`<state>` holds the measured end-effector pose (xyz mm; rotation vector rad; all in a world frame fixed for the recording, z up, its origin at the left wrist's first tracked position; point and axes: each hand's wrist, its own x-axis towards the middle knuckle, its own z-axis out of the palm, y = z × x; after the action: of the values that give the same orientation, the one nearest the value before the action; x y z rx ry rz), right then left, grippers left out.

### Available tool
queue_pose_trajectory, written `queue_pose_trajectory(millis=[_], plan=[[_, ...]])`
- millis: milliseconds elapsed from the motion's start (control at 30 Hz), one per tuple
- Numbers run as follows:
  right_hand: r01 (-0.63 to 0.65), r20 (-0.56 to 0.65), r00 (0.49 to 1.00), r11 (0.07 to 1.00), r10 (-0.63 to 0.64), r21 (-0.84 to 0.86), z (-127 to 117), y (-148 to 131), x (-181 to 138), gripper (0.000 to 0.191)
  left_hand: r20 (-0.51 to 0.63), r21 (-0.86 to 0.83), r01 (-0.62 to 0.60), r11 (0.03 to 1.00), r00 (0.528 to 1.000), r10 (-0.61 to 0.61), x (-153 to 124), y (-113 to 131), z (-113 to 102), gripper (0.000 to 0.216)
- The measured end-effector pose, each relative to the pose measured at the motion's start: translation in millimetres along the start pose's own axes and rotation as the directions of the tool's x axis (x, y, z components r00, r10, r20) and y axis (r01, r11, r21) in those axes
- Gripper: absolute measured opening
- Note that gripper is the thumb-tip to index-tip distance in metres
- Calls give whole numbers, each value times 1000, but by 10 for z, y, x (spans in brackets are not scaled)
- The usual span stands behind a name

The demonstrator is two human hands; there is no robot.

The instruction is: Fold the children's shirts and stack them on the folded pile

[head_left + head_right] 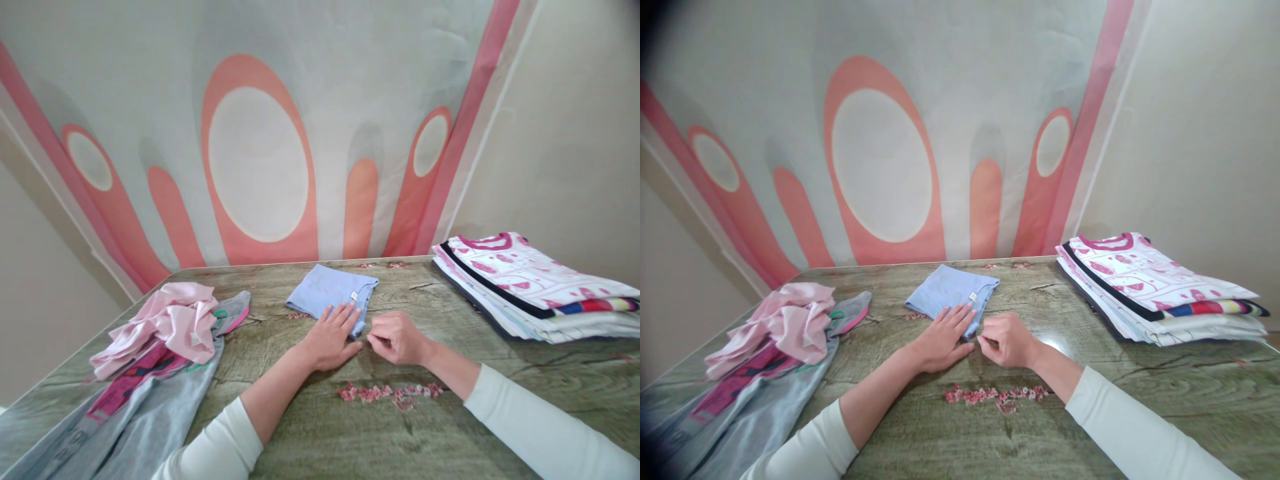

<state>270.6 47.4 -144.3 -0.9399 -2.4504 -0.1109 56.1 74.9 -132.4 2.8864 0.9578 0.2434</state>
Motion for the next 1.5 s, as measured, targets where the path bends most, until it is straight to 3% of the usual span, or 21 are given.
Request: queue_pose_trajectory(millis=[100, 200, 300, 400, 533, 700, 767, 867, 933, 1000, 1067, 1133, 1267, 1367, 1500], plan=[[-88, -102, 990, 995, 93, 51, -41, 2, 19, 25, -49, 10, 59, 998, 997, -59, 5, -164, -48, 61], [-45, -132, 989, 992, 61, 117, -76, -79, 88, 24, -168, 71, 284, 956, 948, -269, -16, -465, -39, 52], [47, -3, 999, 991, -47, 127, -59, -175, 139, 43, -174, 112, 447, 887, 888, -426, -69, -729, 19, 52], [10, 173, 984, 992, -31, 123, -28, -206, 138, 58, -117, 149, 497, 855, 867, -484, -108, -811, 60, 57], [-78, 290, 956, 993, 48, 94, -91, -165, 135, 57, -86, 220, 556, 801, 829, -552, -70, -624, -3, 66], [-210, 199, 956, 977, 215, -46, -204, 20, 139, 45, 17, 297, 628, 719, 750, -662, 11, 20, -183, 73], [-278, 115, 949, 952, 292, -124, -185, 179, 90, 45, 75, 301, 589, 750, 769, -635, -8, 369, -224, 74], [-372, 0, 924, 900, 382, -228, -113, 461, -31, 39, 127, 220, 420, 881, 883, -452, -77, 822, -261, 70], [-424, -52, 904, 869, 425, -255, -67, 603, -96, 35, 129, 109, 252, 961, 956, -265, -107, 972, -283, 59], [-459, -102, 888, 856, 448, -239, -33, 656, -117, 34, 68, 37, 132, 991, 989, -134, -99, 957, -291, 49], [-460, -129, 888, 868, 442, -188, 2, 609, -94, 36, -27, 37, 111, 993, 994, -110, -60, 803, -261, 47], [-431, -100, 902, 894, 420, -126, 51, 493, -51, 41, -87, 68, 164, 984, 984, -157, -19, 586, -187, 52], [-396, 107, 909, 915, 402, -79, 166, 284, -5, 57, -16, 59, 192, 980, 981, -191, 9, 288, -2, 62], [-388, 240, 886, 918, 397, -83, 186, 279, -4, 63, 2, 18, 206, 978, 979, -206, -5, 314, 70, 67], [-342, 278, 896, 937, 347, -68, 125, 437, -17, 63, 16, -54, 253, 966, 968, -252, -56, 547, 45, 71]])
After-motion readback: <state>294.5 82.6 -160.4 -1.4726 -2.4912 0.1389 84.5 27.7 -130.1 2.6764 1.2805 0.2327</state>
